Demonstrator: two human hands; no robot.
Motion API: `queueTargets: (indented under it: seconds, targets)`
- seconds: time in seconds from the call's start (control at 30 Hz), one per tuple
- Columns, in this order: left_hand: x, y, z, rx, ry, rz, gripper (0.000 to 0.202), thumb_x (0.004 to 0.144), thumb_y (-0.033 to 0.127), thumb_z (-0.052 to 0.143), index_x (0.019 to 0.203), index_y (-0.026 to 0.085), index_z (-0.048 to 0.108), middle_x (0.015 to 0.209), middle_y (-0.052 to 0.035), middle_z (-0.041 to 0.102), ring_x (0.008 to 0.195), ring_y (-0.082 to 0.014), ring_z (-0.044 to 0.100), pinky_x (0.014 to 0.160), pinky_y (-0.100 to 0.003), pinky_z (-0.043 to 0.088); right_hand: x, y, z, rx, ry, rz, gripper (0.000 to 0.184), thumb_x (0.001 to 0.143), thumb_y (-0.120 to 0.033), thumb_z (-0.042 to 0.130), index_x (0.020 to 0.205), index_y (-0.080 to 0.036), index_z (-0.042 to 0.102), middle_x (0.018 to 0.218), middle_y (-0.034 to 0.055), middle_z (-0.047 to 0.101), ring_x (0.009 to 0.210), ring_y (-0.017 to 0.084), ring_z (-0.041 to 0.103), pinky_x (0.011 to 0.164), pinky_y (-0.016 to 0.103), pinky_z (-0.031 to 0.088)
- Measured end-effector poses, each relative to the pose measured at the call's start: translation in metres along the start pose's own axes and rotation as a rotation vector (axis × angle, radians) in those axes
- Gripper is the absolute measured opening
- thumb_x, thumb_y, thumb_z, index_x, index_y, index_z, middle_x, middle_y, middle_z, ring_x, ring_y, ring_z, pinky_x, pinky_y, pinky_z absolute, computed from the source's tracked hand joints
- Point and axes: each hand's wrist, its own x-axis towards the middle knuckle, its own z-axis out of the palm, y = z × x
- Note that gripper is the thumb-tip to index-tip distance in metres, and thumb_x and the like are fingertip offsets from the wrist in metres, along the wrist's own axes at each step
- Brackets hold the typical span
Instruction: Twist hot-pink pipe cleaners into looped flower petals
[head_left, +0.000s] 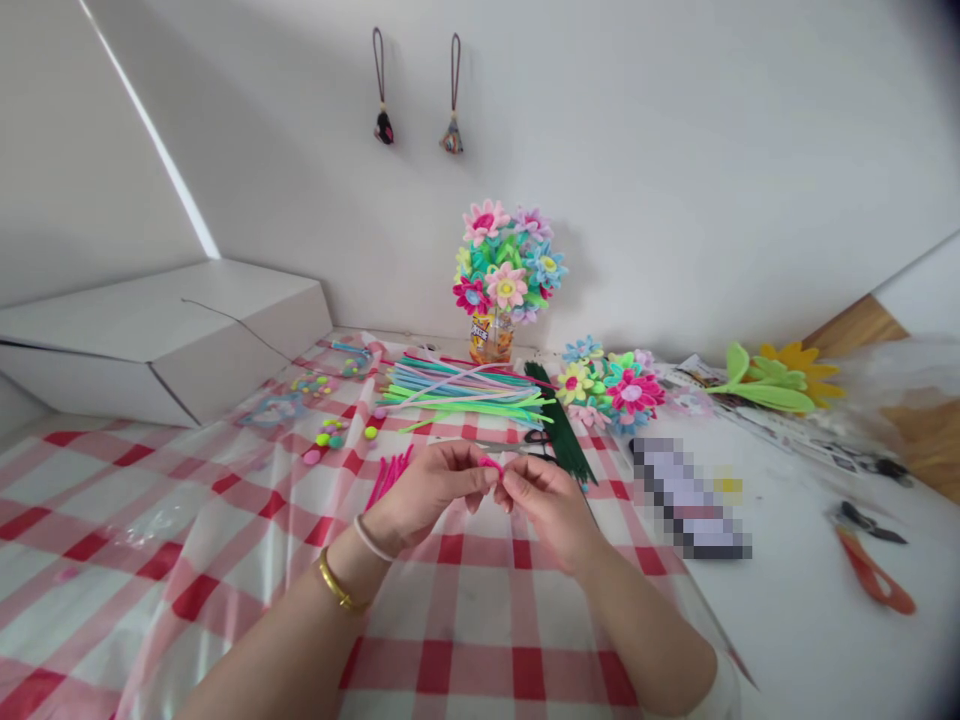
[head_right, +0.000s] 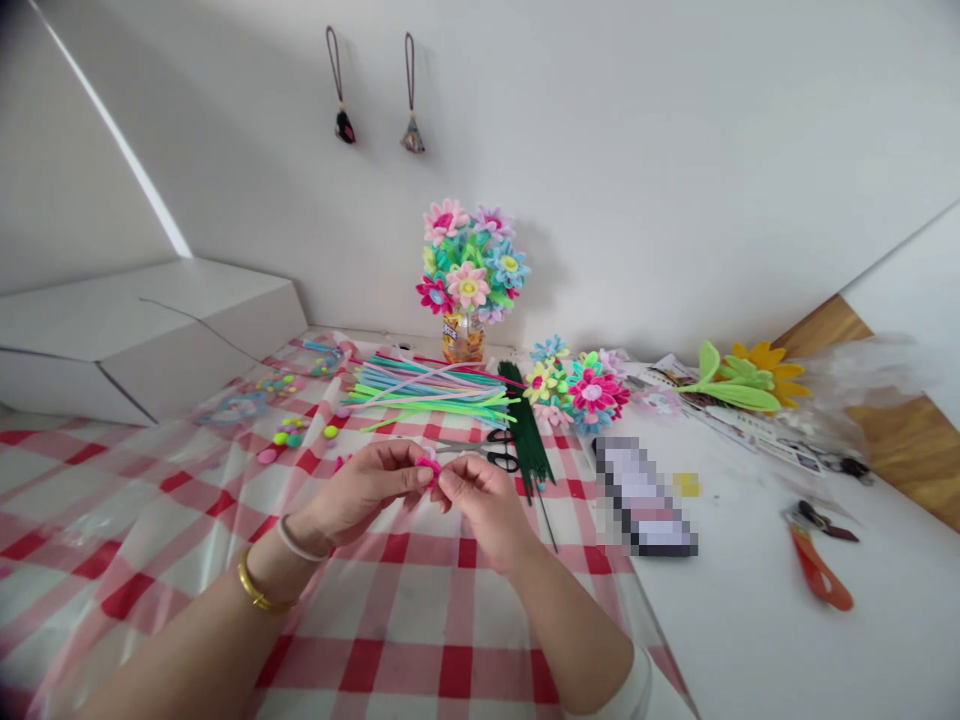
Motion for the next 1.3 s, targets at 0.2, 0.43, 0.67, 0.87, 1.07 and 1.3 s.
queueTargets:
  seconds: [0.2, 0.43, 0.67, 0.87, 1.07, 1.3]
  targets:
    - [0.003, -0.004, 0.001, -0.168, 0.123, -0.072, 0.015, 0.063, 0.021, 0.072, 0.068, 0.010, 0.063, 0.056, -0.0003, 0.057, 0.046, -0.0061, 0.046, 0.045, -0.020, 0.032, -0.002, 0.002, -0.002, -0.708, 0.169, -0.359, 0.014, 0.085, -0.030, 0.050, 0.089, -0.023, 0.061, 0.083, 0.0063, 0.064, 0.080, 0.021, 0.057, 0.074, 0.036, 0.042]
    - [0.005, -0.008, 0.007, -0.319, 0.151, -0.134, 0.013, 0.061, 0.017, 0.074, 0.069, 0.010, 0.067, 0.060, -0.0028, 0.062, 0.046, -0.0057, 0.049, 0.045, -0.019, 0.033, 0.001, 0.003, -0.007, -1.036, 0.156, -0.567, 0.019, 0.087, -0.021, 0.043, 0.091, -0.021, 0.061, 0.083, 0.0097, 0.065, 0.081, 0.024, 0.059, 0.076, 0.039, 0.040]
    - [0.006, -0.008, 0.009, -0.333, 0.135, -0.087, 0.010, 0.061, 0.015, 0.073, 0.067, 0.009, 0.068, 0.060, -0.0045, 0.064, 0.051, -0.0080, 0.052, 0.047, -0.019, 0.036, -0.004, -0.001, -0.004, -0.820, 0.103, -0.395, 0.019, 0.088, -0.026, 0.041, 0.087, -0.020, 0.059, 0.079, 0.0067, 0.062, 0.074, 0.019, 0.055, 0.067, 0.031, 0.042]
    - [0.003, -0.003, 0.005, -0.305, 0.077, -0.091, 0.008, 0.064, 0.015, 0.071, 0.065, 0.010, 0.066, 0.055, -0.0027, 0.060, 0.047, -0.0066, 0.048, 0.045, -0.019, 0.031, -0.004, -0.005, -0.001, -0.446, 0.000, -0.131, 0.021, 0.087, -0.034, 0.046, 0.086, -0.019, 0.060, 0.078, 0.0037, 0.063, 0.069, 0.015, 0.056, 0.062, 0.027, 0.043]
    - [0.004, -0.005, 0.003, -0.227, 0.123, -0.103, 0.011, 0.060, 0.016, 0.074, 0.067, 0.010, 0.067, 0.056, -0.0016, 0.059, 0.048, -0.0062, 0.047, 0.045, -0.020, 0.031, -0.002, 0.001, -0.003, -0.429, 0.097, -0.151, 0.015, 0.081, -0.034, 0.055, 0.084, -0.021, 0.061, 0.079, 0.0033, 0.064, 0.072, 0.016, 0.056, 0.065, 0.028, 0.043]
    - [0.003, -0.005, 0.004, -0.302, 0.098, -0.061, 0.011, 0.066, 0.020, 0.070, 0.068, 0.010, 0.065, 0.056, -0.0027, 0.060, 0.049, -0.0070, 0.049, 0.046, -0.019, 0.031, -0.003, -0.008, -0.001, -0.310, 0.039, -0.100, 0.015, 0.081, -0.032, 0.056, 0.076, -0.019, 0.062, 0.072, 0.0015, 0.061, 0.067, 0.014, 0.053, 0.062, 0.026, 0.041]
